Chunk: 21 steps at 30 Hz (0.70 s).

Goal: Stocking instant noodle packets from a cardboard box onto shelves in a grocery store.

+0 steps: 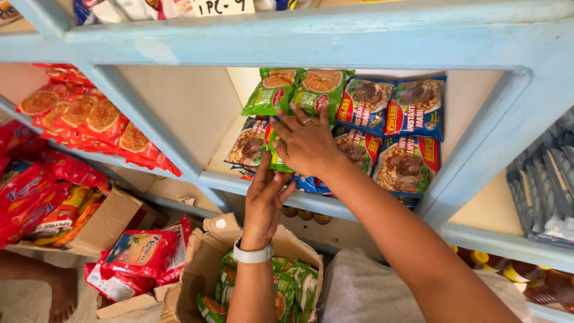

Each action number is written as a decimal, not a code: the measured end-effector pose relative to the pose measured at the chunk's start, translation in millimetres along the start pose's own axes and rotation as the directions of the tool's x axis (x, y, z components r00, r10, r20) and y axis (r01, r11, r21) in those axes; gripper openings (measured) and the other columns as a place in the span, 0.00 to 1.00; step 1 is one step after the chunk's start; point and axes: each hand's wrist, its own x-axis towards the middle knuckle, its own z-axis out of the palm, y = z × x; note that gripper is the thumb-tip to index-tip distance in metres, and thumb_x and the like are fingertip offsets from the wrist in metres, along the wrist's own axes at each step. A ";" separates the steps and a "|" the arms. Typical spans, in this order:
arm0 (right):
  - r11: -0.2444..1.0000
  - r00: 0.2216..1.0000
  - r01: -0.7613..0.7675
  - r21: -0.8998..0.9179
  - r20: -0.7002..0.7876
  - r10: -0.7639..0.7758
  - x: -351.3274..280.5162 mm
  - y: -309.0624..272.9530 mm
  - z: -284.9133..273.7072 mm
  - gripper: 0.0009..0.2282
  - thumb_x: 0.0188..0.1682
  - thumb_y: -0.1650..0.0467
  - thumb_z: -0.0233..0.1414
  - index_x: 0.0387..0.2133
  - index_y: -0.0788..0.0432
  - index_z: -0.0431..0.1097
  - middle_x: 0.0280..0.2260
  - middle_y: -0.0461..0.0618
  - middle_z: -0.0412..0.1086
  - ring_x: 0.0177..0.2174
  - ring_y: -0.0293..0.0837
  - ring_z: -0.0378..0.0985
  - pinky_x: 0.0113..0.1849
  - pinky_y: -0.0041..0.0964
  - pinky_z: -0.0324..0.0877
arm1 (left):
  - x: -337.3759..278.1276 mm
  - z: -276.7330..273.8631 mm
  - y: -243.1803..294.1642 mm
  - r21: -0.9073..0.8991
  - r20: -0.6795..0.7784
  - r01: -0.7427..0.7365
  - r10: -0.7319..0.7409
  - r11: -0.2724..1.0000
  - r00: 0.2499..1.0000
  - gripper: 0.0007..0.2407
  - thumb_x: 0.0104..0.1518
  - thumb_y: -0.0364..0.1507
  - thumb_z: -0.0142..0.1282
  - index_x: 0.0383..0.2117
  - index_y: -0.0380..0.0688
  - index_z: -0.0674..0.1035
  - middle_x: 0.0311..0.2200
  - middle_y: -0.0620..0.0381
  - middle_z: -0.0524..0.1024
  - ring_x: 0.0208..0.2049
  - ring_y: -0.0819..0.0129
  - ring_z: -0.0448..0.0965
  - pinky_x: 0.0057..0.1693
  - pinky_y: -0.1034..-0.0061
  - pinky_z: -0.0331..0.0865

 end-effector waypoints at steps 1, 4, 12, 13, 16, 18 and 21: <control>1.000 1.000 0.001 -0.004 0.007 -0.001 -2.7 -0.6 -1.1 0.25 0.55 0.57 0.36 0.66 0.49 0.55 0.69 0.44 0.49 0.67 0.53 0.47 0.56 0.86 0.34 | -5.3 5.0 2.2 0.031 -0.022 -0.011 0.011 0.999 1.000 0.30 0.64 0.24 0.50 0.73 0.42 0.53 0.63 0.52 0.67 0.55 0.66 0.76 0.56 0.70 0.74; 0.999 1.000 0.024 -0.038 0.010 -0.024 2.9 2.1 -4.1 0.26 0.56 0.57 0.35 0.66 0.50 0.55 0.69 0.45 0.48 0.66 0.53 0.47 0.57 0.86 0.33 | -25.7 10.2 4.7 0.142 -0.116 -0.066 0.083 0.988 0.990 0.30 0.62 0.24 0.50 0.71 0.47 0.54 0.64 0.56 0.64 0.56 0.65 0.77 0.54 0.72 0.74; 0.990 0.967 0.137 0.037 -0.222 -0.125 -36.5 -5.1 -37.7 0.29 0.57 0.52 0.39 0.66 0.56 0.58 0.69 0.52 0.52 0.67 0.56 0.50 0.57 0.82 0.37 | -80.0 -28.6 -23.5 0.748 -0.212 -0.117 0.402 0.653 0.891 0.17 0.65 0.25 0.55 0.61 0.42 0.74 0.62 0.45 0.71 0.58 0.49 0.78 0.60 0.65 0.75; 0.986 0.950 0.161 0.043 -0.277 -0.144 -46.7 -6.4 -41.0 0.28 0.57 0.53 0.41 0.66 0.56 0.59 0.68 0.52 0.52 0.67 0.58 0.50 0.58 0.82 0.37 | -78.4 -19.6 -18.9 0.936 -0.046 -0.156 0.552 0.314 0.833 0.20 0.64 0.28 0.56 0.63 0.45 0.72 0.66 0.44 0.63 0.65 0.44 0.66 0.65 0.57 0.64; 0.975 0.915 0.201 0.095 -0.375 -0.152 -81.8 -6.6 -47.3 0.27 0.57 0.56 0.45 0.66 0.56 0.59 0.69 0.52 0.53 0.68 0.59 0.49 0.60 0.80 0.37 | -58.0 -18.4 -22.2 0.979 0.206 -0.163 0.618 -0.126 0.758 0.23 0.65 0.35 0.55 0.66 0.52 0.67 0.73 0.41 0.50 0.74 0.36 0.45 0.73 0.43 0.44; 0.965 0.892 0.226 0.130 -0.426 -0.151 -107.3 -2.8 -47.6 0.27 0.57 0.56 0.47 0.67 0.55 0.59 0.69 0.52 0.53 0.69 0.59 0.48 0.61 0.79 0.37 | -32.5 -21.9 -31.7 0.967 0.252 -0.178 0.629 -0.180 0.735 0.23 0.67 0.39 0.52 0.69 0.55 0.65 0.75 0.38 0.45 0.76 0.33 0.36 0.75 0.37 0.36; 0.931 0.884 0.265 0.253 -0.449 -0.130 -149.0 5.3 -42.7 0.27 0.55 0.58 0.49 0.66 0.56 0.60 0.69 0.53 0.52 0.70 0.59 0.48 0.64 0.75 0.35 | 9.8 -19.6 -46.8 0.953 0.303 -0.206 0.660 -0.223 0.688 0.26 0.67 0.47 0.43 0.72 0.61 0.59 0.75 0.36 0.34 0.75 0.26 0.27 0.73 0.31 0.33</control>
